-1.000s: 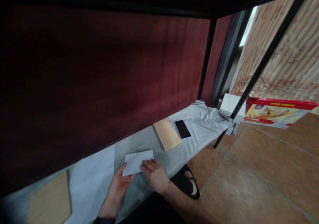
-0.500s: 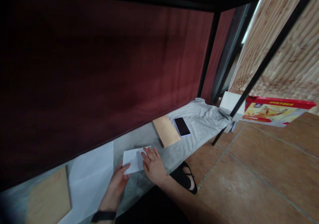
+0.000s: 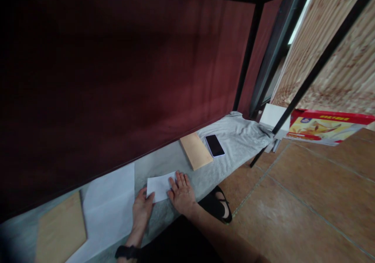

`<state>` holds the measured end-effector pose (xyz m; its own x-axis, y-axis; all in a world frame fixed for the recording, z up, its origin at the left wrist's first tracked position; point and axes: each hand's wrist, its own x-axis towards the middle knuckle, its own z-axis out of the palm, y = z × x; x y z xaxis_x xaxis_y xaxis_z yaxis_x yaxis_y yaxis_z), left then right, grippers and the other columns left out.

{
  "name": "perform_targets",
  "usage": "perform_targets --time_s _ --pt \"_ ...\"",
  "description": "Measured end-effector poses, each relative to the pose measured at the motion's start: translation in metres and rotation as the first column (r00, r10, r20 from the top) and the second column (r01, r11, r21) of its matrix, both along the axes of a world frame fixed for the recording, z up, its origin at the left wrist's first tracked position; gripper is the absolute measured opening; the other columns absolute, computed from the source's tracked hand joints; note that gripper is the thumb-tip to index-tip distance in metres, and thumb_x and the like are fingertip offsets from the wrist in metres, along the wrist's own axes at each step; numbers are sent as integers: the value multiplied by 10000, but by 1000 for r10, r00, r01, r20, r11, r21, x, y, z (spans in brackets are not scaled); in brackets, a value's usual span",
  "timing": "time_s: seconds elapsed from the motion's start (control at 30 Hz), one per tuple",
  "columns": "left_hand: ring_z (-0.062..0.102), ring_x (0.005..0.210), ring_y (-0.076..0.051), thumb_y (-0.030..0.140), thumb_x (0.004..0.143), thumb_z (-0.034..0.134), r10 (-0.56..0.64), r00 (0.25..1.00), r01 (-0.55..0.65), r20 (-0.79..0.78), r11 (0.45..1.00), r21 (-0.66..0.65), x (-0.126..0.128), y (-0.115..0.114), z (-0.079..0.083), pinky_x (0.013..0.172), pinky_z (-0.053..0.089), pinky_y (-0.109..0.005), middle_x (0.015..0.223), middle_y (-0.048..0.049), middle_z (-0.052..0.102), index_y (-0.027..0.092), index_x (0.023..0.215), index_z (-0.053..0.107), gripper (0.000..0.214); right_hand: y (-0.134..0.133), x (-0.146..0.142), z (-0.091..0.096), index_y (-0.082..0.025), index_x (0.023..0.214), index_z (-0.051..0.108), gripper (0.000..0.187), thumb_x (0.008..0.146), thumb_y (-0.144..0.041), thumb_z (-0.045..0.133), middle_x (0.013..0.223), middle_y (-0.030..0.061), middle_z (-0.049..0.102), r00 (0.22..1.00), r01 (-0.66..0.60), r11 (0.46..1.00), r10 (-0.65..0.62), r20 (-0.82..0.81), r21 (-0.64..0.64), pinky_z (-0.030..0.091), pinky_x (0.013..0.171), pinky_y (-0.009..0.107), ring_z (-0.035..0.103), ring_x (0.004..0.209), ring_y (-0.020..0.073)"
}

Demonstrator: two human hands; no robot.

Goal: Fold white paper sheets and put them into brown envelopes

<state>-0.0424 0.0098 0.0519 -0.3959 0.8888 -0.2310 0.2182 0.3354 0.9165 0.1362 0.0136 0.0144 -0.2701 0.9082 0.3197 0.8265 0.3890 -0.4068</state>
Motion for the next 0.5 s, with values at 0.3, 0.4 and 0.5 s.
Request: perform_targets --time_s 0.3,0.4,0.5 --pt "252 1516 -317 293 920 467 -254 756 421 -604 895 150 49 -4 -1 1239 178 -524 1558 -161 441 185 1351 560 454 0 2 -1 -202 1520 442 563 990 -363 540 1615 142 308 1000 -26 999 27 7 -20 231 1202 559 298 1482 343" --pt "253 1519 -306 339 927 462 -354 692 499 -629 864 63 51 0 -11 1252 113 -505 1539 -168 473 165 1353 585 476 -1 2 -1 -196 1529 425 558 998 -338 517 1611 145 326 999 -30 1000 30 27 -8 231 1205 541 298 1483 334" --pt "246 1522 -301 373 950 411 -305 665 459 -682 887 51 43 -3 -18 1246 91 -522 1570 -169 424 156 1423 526 532 -1 3 -1 -193 1514 451 533 1005 -340 502 1607 147 338 999 -18 1000 18 29 -6 239 1201 529 313 1475 334"
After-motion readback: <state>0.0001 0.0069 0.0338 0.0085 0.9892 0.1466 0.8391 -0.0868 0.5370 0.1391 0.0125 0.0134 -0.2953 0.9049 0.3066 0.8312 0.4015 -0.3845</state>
